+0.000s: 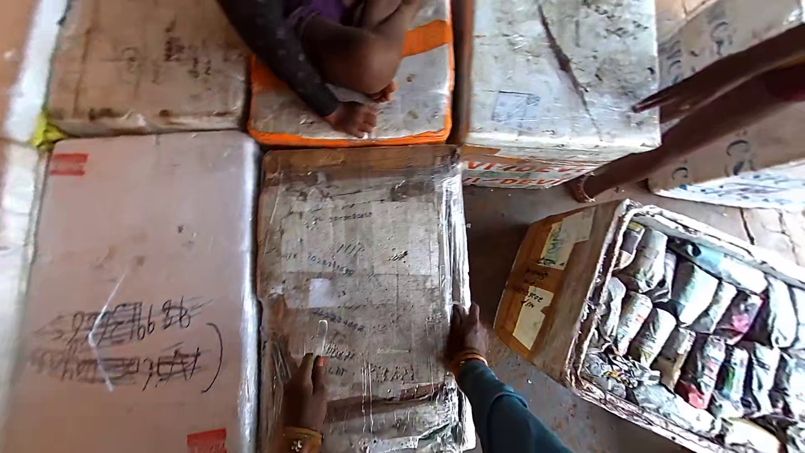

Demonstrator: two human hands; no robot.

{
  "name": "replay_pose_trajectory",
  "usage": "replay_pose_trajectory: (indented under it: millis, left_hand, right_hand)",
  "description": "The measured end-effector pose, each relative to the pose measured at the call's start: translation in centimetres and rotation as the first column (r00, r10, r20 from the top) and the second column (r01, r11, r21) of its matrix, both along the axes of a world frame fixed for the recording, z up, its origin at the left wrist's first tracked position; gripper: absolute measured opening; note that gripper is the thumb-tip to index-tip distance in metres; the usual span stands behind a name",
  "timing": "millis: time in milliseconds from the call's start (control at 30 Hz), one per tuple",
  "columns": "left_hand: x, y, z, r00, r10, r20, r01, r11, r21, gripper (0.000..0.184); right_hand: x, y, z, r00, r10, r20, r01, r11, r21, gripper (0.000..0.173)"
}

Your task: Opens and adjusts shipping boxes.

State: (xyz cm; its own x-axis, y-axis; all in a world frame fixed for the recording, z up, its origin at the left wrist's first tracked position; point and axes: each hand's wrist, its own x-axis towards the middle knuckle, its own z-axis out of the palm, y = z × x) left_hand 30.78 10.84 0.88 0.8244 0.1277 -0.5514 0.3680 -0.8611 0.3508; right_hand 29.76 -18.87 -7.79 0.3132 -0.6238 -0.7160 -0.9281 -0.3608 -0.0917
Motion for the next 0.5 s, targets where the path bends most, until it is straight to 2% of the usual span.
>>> replay_pose_trajectory:
  millis: [167,333,400,500]
  left_hand:
    - [4.4,-3.9,-0.2,0.973,-0.207,-0.100,0.204,0.978,-0.037,0.038]
    - [11.8,-10.9,2.0,0.836,-0.463,-0.295,0.484,0.875,-0.002,0.040]
    - [14.7,-14.2,2.8,0.793,-0.524,-0.310,0.563,0.825,0.046,0.040]
    - [18.3,-18.8,3.2,0.783,-0.556,-0.278,0.603,0.789,0.119,0.038]
  right_hand:
    - [0.0,0.0,0.3,1.000,-0.013,0.019,0.012,1.000,0.029,0.057]
    - [-0.1,-0.4,0.3,1.000,-0.022,0.005,0.022,0.997,0.080,0.058]
    - [0.1,-0.5,0.4,1.000,-0.014,-0.004,0.015,0.996,0.087,0.059]
    - [0.0,-0.7,0.5,1.000,-0.028,-0.003,0.028,0.993,0.119,0.059]
